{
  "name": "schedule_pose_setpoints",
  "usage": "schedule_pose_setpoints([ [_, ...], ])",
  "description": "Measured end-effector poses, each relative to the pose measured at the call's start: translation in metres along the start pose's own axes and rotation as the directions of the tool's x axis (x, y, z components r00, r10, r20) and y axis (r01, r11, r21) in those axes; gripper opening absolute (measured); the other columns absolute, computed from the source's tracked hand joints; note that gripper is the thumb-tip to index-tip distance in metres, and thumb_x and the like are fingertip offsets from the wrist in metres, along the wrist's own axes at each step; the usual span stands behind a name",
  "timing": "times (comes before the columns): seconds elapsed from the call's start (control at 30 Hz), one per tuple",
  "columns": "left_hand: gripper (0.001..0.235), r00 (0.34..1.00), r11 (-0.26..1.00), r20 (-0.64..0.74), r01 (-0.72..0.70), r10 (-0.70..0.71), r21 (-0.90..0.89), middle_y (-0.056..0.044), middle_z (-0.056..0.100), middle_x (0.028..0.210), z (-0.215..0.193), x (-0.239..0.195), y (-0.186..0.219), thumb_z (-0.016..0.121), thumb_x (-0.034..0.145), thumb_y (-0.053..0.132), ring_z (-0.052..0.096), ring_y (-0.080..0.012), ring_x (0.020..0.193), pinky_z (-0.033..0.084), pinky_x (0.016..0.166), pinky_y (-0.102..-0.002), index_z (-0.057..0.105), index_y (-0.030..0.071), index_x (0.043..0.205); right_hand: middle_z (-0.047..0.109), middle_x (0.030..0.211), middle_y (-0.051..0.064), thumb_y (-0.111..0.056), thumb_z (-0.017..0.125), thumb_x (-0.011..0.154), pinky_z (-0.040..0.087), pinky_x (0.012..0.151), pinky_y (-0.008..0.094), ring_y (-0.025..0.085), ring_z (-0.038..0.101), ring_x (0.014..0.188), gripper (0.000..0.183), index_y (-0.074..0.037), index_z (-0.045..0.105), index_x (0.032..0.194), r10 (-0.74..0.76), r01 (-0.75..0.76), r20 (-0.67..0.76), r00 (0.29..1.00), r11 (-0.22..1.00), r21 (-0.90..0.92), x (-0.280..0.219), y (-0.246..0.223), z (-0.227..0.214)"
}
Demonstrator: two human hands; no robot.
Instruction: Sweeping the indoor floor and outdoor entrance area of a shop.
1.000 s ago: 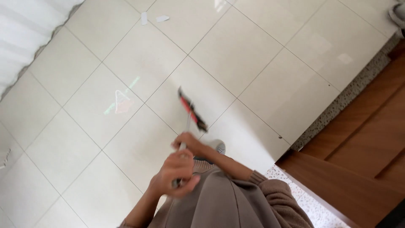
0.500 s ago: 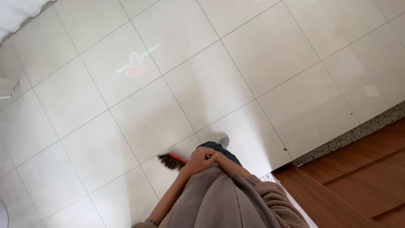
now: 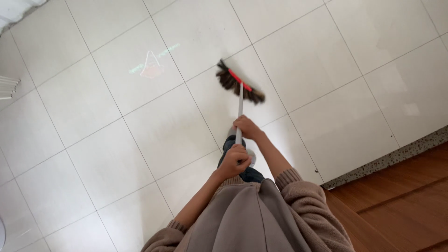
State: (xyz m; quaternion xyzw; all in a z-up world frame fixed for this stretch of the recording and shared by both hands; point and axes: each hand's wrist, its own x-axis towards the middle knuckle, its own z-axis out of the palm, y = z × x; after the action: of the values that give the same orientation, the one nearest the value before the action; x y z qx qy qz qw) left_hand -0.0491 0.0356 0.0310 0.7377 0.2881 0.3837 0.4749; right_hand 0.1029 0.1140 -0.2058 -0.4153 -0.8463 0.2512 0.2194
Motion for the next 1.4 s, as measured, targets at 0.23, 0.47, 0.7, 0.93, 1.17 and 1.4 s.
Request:
schedule_pose_setpoints([
  [0.23, 0.059, 0.995, 0.994, 0.018, -0.098, 0.097, 0.052, 0.005, 0.030, 0.047, -0.050, 0.074, 0.016, 0.070, 0.093, 0.004, 0.031, -0.0135, 0.048, 0.039, 0.073, -0.031, 0.030, 0.017, 0.051, 0.070, 0.076, 0.009, -0.033, 0.070, 0.094, 0.048, 0.097, 0.046, 0.030, 0.070, 0.083, 0.034, -0.012, 0.057, 0.071, 0.040, -0.039, -0.071, 0.997, 0.999, 0.018, 0.062, -0.023, -0.103],
  [0.47, 0.044, 0.888, 0.772, 0.289, -0.106, 0.357, -0.627, 0.005, 0.036, 0.046, -0.158, 0.140, 0.105, 0.063, 0.080, 0.000, 0.031, -0.0132, 0.042, 0.044, 0.076, -0.034, 0.033, 0.019, 0.053, 0.063, 0.087, 0.002, -0.022, 0.076, 0.082, 0.046, 0.089, 0.038, 0.021, 0.059, 0.088, 0.019, -0.013, 0.059, 0.085, 0.273, -0.244, -0.177, 0.946, 0.955, 0.170, 0.057, -0.165, -0.181],
  [0.7, 0.054, 0.904, 0.777, 0.414, 0.186, 0.104, -0.601, 0.003, 0.036, 0.041, -0.102, 0.202, -0.035, 0.064, 0.089, -0.002, 0.027, -0.0158, 0.037, 0.038, 0.055, -0.028, 0.039, 0.015, 0.045, 0.051, 0.061, 0.013, -0.005, 0.062, 0.086, 0.048, 0.066, 0.034, 0.036, 0.054, 0.058, 0.018, -0.011, 0.051, 0.072, 0.842, -0.531, -0.268, 0.469, 0.511, 0.676, 0.018, -0.151, -0.118],
  [0.93, 0.042, 0.833, 0.811, 0.534, 0.407, -0.142, -0.419, 0.012, 0.032, 0.053, -0.025, 0.161, -0.094, 0.065, 0.084, -0.001, 0.028, -0.0052, 0.051, 0.028, 0.050, -0.029, 0.039, 0.012, 0.053, 0.065, 0.073, 0.004, -0.019, 0.070, 0.074, 0.055, 0.070, 0.044, 0.033, 0.069, 0.074, 0.014, -0.026, 0.063, 0.084, 0.857, -0.802, -0.510, 0.082, 0.360, 0.477, -0.057, -0.025, 0.076],
  [1.17, 0.054, 0.816, 0.949, 0.573, 0.119, 0.075, -0.293, 0.004, 0.022, 0.045, -0.043, 0.210, -0.017, 0.060, 0.090, -0.006, 0.020, -0.0107, 0.039, 0.031, 0.053, -0.021, 0.027, 0.015, 0.053, 0.056, 0.078, 0.004, -0.003, 0.065, 0.095, 0.052, 0.081, 0.039, 0.015, 0.054, 0.069, 0.008, -0.009, 0.061, 0.097, 0.733, -0.336, -0.680, 0.011, 0.643, 0.688, 0.057, -0.020, -0.061],
  [1.4, 0.049, 0.769, 0.967, 0.604, -0.253, 0.208, -0.010, 0.000, 0.027, 0.047, -0.004, 0.213, -0.025, 0.060, 0.091, -0.002, 0.032, -0.0163, 0.039, 0.040, 0.064, -0.024, 0.028, 0.013, 0.056, 0.063, 0.080, 0.002, -0.018, 0.072, 0.098, 0.052, 0.078, 0.035, 0.018, 0.060, 0.070, 0.009, -0.014, 0.064, 0.096, 0.705, -0.190, -0.693, 0.150, 0.708, 0.680, 0.062, 0.057, -0.075],
])
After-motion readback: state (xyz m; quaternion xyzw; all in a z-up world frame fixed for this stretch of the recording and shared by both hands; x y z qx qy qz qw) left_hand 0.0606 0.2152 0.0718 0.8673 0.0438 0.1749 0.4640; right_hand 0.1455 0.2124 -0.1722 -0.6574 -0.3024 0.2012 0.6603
